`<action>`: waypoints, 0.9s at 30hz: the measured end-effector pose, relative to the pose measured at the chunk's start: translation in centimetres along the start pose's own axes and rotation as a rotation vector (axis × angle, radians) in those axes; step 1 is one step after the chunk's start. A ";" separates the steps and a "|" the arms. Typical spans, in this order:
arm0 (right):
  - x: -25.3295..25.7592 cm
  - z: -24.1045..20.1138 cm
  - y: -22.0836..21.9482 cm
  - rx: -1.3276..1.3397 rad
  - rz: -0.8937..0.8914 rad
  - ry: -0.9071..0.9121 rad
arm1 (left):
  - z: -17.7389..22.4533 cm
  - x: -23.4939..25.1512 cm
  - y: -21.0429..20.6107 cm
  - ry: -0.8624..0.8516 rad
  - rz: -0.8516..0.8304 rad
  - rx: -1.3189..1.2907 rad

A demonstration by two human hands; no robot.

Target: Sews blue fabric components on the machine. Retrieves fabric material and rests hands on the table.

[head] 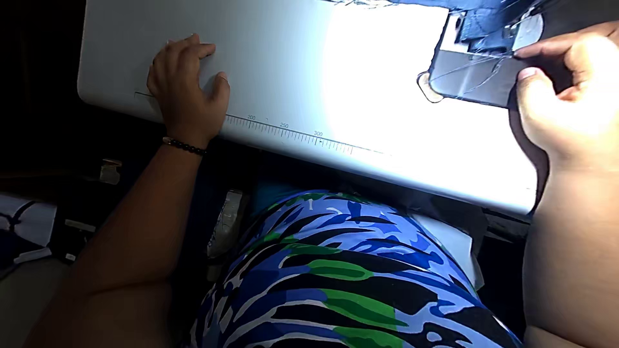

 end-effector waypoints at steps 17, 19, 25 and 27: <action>0.1 -1.7 0.9 -0.019 -0.027 -0.036 | -0.1 0.0 -0.1 -0.010 -0.002 -0.010; 0.1 -1.7 0.9 -0.019 -0.035 -0.046 | -0.1 0.0 0.0 -0.017 0.003 -0.014; 0.3 -1.7 0.9 -0.015 -0.049 -0.056 | -0.2 0.1 0.0 -0.012 -0.003 -0.010; 0.2 -1.8 0.9 -0.013 -0.044 -0.059 | -0.1 0.0 0.0 -0.010 -0.011 -0.005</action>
Point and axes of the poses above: each hand's wrist, its own x-axis towards the middle knuckle, its own y-axis out of the back of the hand, z = x × y, the point moved 2 cm from there along x, towards the middle knuckle, and after that the axes turned 8 degrees about -x, right-handed, at the moved point
